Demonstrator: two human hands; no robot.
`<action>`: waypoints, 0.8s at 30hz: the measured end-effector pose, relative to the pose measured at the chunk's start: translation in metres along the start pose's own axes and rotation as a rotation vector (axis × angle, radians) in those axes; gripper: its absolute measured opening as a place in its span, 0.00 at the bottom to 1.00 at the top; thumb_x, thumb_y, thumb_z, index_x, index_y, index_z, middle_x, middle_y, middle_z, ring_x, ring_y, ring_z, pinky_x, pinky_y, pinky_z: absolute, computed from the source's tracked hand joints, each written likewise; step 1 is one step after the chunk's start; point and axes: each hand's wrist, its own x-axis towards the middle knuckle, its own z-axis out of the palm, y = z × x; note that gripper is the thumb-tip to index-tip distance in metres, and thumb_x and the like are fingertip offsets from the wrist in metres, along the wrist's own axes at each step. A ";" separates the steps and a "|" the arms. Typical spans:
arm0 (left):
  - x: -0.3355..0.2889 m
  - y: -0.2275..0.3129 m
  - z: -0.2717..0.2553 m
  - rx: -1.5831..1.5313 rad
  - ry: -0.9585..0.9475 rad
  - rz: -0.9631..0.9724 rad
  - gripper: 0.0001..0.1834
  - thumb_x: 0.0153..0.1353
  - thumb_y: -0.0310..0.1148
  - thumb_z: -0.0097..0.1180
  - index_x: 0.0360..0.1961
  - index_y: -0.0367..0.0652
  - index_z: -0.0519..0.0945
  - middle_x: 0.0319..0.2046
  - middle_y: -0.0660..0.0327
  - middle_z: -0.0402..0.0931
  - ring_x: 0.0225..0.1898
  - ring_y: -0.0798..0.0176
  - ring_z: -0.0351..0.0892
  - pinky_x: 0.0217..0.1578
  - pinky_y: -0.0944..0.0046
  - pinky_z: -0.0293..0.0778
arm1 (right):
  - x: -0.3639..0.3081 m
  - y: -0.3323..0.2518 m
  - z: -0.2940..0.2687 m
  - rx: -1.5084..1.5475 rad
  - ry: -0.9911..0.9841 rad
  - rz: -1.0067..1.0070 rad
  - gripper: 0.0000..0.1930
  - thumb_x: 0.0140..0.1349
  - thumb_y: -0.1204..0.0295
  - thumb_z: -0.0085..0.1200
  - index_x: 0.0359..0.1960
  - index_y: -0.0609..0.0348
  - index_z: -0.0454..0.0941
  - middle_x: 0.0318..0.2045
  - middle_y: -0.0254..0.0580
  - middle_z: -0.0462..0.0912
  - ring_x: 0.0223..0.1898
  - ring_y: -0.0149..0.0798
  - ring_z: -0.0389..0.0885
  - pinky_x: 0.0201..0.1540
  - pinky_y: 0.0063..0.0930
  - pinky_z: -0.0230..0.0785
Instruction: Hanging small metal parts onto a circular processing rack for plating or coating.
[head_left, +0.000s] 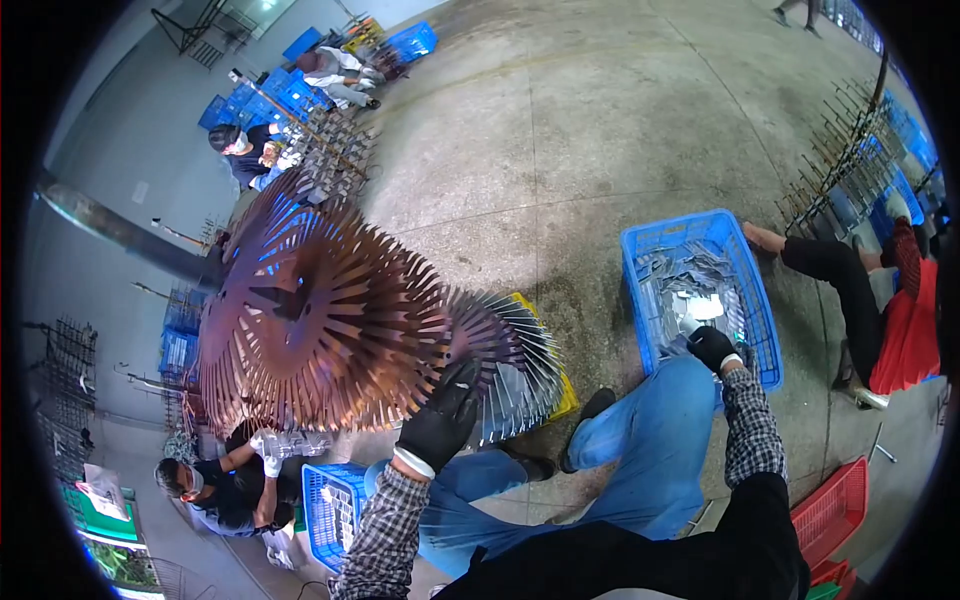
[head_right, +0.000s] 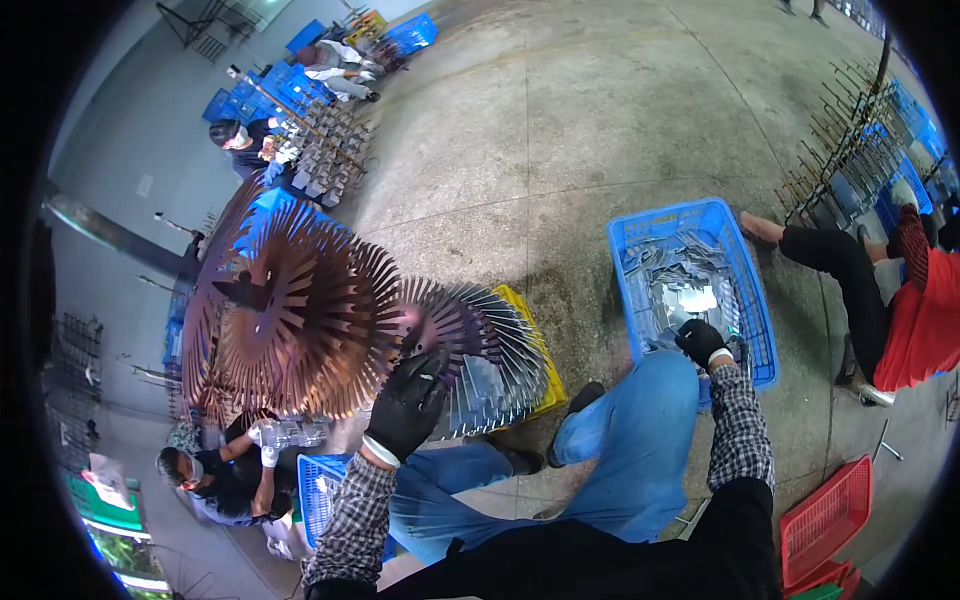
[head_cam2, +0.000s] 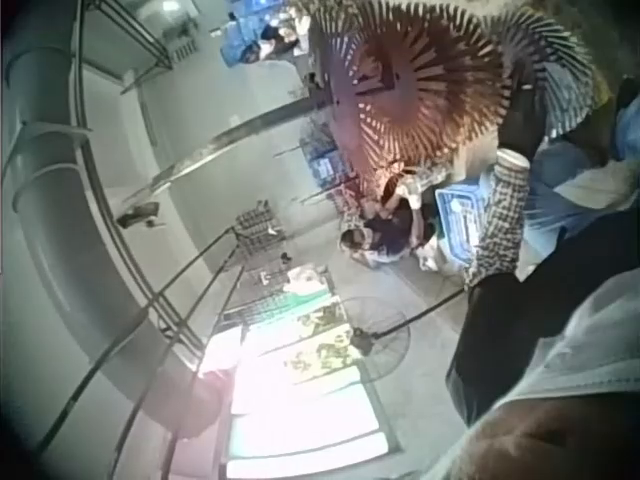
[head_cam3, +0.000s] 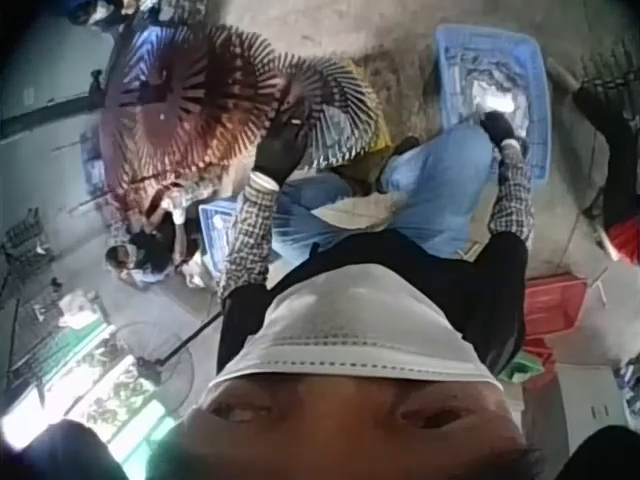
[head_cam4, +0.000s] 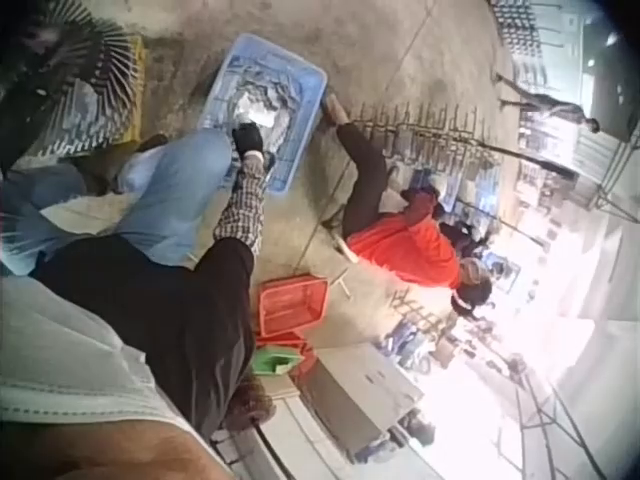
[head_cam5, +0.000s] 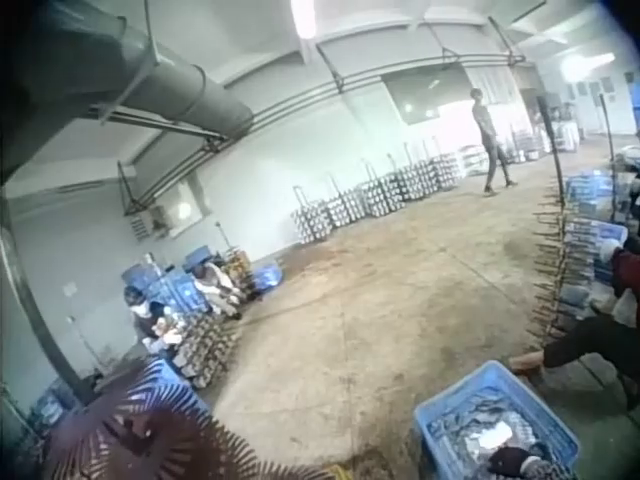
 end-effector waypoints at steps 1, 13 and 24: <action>0.000 -0.001 0.002 0.006 0.023 0.011 0.28 0.66 0.28 0.57 0.69 0.46 0.76 0.67 0.58 0.75 0.63 0.52 0.78 0.59 0.57 0.76 | -0.001 0.000 0.005 -0.014 -0.033 0.004 0.17 0.60 0.55 0.61 0.42 0.51 0.89 0.43 0.50 0.89 0.41 0.57 0.86 0.46 0.50 0.78; -0.007 -0.010 0.011 0.104 0.014 0.007 0.29 0.68 0.32 0.56 0.72 0.51 0.74 0.70 0.62 0.73 0.65 0.54 0.78 0.59 0.59 0.77 | -0.028 0.056 0.017 -0.071 -0.026 0.186 0.20 0.69 0.54 0.51 0.54 0.53 0.83 0.39 0.46 0.90 0.36 0.51 0.87 0.41 0.46 0.78; -0.012 -0.025 0.022 -0.069 0.102 0.117 0.25 0.64 0.29 0.60 0.64 0.46 0.80 0.63 0.57 0.78 0.60 0.51 0.80 0.55 0.57 0.78 | -0.059 -0.268 -0.176 1.150 0.129 0.088 0.13 0.71 0.73 0.57 0.53 0.64 0.82 0.34 0.43 0.87 0.30 0.33 0.82 0.33 0.24 0.74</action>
